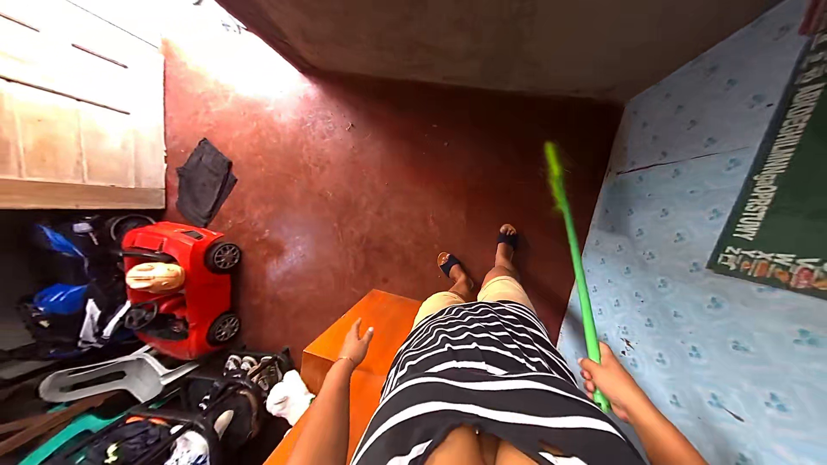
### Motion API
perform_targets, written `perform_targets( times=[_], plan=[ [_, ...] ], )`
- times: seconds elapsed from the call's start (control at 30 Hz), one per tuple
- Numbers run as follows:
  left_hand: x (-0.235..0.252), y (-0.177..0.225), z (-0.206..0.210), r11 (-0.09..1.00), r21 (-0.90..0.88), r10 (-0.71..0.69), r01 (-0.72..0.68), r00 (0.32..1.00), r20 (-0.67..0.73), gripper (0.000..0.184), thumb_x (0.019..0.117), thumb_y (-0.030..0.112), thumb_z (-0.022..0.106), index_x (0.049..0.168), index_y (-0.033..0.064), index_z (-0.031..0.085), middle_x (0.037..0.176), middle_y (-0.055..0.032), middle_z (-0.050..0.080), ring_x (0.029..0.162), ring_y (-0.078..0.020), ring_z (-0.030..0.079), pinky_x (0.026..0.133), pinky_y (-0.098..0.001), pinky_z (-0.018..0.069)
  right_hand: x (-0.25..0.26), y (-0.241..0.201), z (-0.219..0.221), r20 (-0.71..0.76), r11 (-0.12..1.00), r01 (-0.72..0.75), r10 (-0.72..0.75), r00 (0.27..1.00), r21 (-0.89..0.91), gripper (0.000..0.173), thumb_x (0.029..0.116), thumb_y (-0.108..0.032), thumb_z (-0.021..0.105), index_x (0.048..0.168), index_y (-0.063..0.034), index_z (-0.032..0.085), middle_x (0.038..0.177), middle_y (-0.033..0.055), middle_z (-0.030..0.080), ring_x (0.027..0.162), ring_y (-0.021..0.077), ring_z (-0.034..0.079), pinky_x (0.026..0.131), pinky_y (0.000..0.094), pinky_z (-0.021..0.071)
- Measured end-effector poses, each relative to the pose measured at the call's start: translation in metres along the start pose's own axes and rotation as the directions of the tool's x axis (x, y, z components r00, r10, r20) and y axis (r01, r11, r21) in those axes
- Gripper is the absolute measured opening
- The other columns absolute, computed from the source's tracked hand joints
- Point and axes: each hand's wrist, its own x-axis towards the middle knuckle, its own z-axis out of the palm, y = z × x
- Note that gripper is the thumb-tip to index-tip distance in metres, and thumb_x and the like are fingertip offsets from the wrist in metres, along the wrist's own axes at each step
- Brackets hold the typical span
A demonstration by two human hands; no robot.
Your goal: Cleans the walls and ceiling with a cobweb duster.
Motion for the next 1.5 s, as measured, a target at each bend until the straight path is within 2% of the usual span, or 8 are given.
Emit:
perform_targets(
  times=[0.17,0.5,0.67,0.93,1.0,1.03,1.2,1.5],
  plan=[
    [-0.017,0.057,0.026,1.000,-0.009,0.013,-0.012,0.997,0.079,0.061,0.1093,0.034,0.048,0.158,0.0009,0.033,0.158,-0.0284,0.038,0.147,-0.0415,0.040,0.121,-0.0549,0.0309,0.108,-0.077,0.000,0.102,0.912,-0.005,-0.041,0.994,0.409,0.005,0.1014,-0.004,0.047,0.097,-0.0067,0.047,0.067,-0.0012,0.046,0.052,0.0082,0.046,0.051,0.0243,0.0458],
    [-0.020,0.230,0.030,0.976,0.000,0.219,-0.219,0.975,0.043,0.058,0.1094,0.030,0.048,0.158,0.0031,0.033,0.158,-0.0248,0.040,0.144,-0.0355,0.045,0.119,-0.0495,0.0369,0.152,-0.237,0.019,0.549,0.962,0.025,-0.178,0.817,0.273,0.025,0.1051,-0.006,0.046,0.130,-0.0065,0.046,0.072,-0.0009,0.044,0.046,0.0037,0.040,0.042,0.0168,0.0377],
    [-0.019,0.277,0.026,0.973,-0.012,0.231,-0.231,0.973,0.006,0.057,0.1096,0.029,0.048,0.158,0.0031,0.033,0.158,-0.0249,0.041,0.141,-0.0357,0.048,0.117,-0.0493,0.0393,0.096,-0.192,-0.075,0.443,0.962,0.274,-0.242,0.863,-0.010,0.064,0.1042,-0.008,0.051,0.162,-0.0190,0.027,0.083,0.0037,0.051,0.052,0.0108,0.045,0.047,0.0276,0.0430],
    [-0.003,0.289,0.046,0.981,0.116,0.141,-0.158,0.980,0.140,0.058,0.1093,0.031,0.049,0.158,0.0028,0.034,0.155,-0.0265,0.043,0.140,-0.0377,0.049,0.116,-0.0507,0.0395,-0.065,-0.069,-0.194,0.254,0.960,-0.266,0.279,0.926,-0.084,0.054,0.1039,0.000,0.041,0.154,-0.0037,0.020,0.085,0.0019,0.046,0.061,0.0086,0.046,0.057,0.0281,0.0447],
    [0.004,0.295,0.050,0.974,0.159,0.133,-0.162,0.975,0.180,0.058,0.1094,0.030,0.049,0.157,0.0023,0.034,0.156,-0.0267,0.042,0.142,-0.0378,0.047,0.117,-0.0505,0.0383,-0.102,-0.127,-0.209,0.253,0.816,-0.578,0.558,0.790,0.009,0.043,0.1088,-0.003,0.033,0.150,-0.0169,0.034,0.095,-0.0044,0.046,0.080,0.0048,0.047,0.079,0.0242,0.0432],
    [0.008,0.300,0.051,0.970,0.178,0.129,-0.164,0.973,0.193,0.058,0.1092,0.031,0.049,0.157,0.0029,0.035,0.156,-0.0260,0.042,0.142,-0.0371,0.047,0.117,-0.0502,0.0384,-0.076,-0.084,-0.209,0.358,0.854,-0.445,0.340,0.870,0.270,0.028,0.1039,0.001,0.031,0.126,-0.0093,0.044,0.073,-0.0058,0.043,0.058,0.0012,0.043,0.054,0.0190,0.0394],
    [0.005,0.334,0.037,0.964,0.162,0.186,-0.212,0.969,0.162,0.057,0.1091,0.030,0.049,0.158,0.0042,0.034,0.157,-0.0252,0.041,0.138,-0.0370,0.051,0.114,-0.0498,0.0422,0.122,-0.015,-0.144,0.448,-0.207,-0.450,-0.060,0.892,0.869,0.037,0.1026,-0.019,0.032,0.074,-0.0106,0.054,0.055,-0.0035,0.052,0.043,0.0008,0.049,0.041,0.0114,0.0408],
    [-0.023,0.335,0.005,0.968,0.091,0.238,-0.235,0.971,-0.018,0.055,0.1089,0.026,0.049,0.157,0.0013,0.035,0.156,-0.0265,0.042,0.139,-0.0366,0.050,0.115,-0.0489,0.0417,0.181,-0.262,-0.132,0.235,0.187,-0.207,-0.146,0.961,0.960,0.021,0.0992,-0.006,0.043,0.080,-0.0129,0.046,0.057,-0.0030,0.045,0.043,0.0030,0.045,0.043,0.0136,0.0422]
  ],
)
